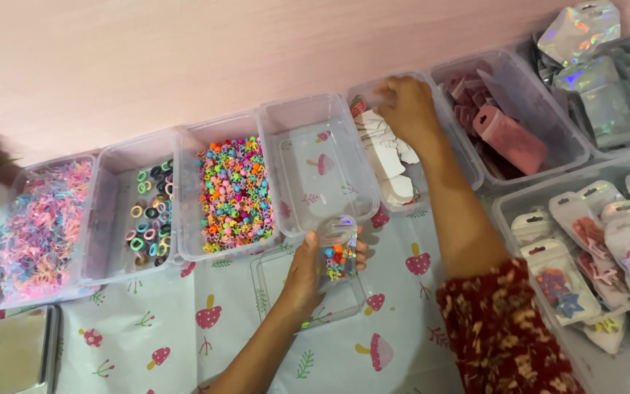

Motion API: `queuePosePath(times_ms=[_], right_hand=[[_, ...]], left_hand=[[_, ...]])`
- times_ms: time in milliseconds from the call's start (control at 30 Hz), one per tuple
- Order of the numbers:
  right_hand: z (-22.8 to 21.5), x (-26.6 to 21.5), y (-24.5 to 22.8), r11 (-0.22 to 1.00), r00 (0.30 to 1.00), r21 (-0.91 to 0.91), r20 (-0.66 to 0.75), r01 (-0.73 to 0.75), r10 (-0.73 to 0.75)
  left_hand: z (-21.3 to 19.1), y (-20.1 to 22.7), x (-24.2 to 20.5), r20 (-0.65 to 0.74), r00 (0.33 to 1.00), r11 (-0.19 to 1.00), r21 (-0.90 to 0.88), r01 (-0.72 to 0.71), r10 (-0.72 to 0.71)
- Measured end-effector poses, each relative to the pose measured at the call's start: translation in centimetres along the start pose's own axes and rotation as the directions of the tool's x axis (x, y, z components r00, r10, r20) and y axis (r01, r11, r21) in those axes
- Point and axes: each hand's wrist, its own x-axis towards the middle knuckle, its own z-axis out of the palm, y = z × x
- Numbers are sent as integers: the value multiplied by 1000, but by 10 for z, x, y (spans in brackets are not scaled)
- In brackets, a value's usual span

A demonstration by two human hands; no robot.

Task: Picking small colorful beads and charms from storage bins and placing them into small plastic bags for packaging.

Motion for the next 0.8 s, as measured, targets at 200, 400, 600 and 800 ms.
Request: queuePosePath(times_ms=[200, 400, 600, 800], right_hand=[[-7, 11, -25, 973, 987, 193, 121, -126, 104], [-4, 5, -47, 965, 960, -170, 233, 200, -158], [28, 21, -24, 787, 938, -509, 196, 348, -288], [51, 22, 1, 488, 896, -805, 117, 338, -429]], left_hand=[[11, 21, -12, 86, 996, 999, 38, 25, -28], [12, 23, -15, 105, 994, 999, 38, -4, 0], [12, 26, -16, 117, 993, 996, 92, -9, -1], [16, 30, -17, 120, 992, 997, 80, 23, -32]])
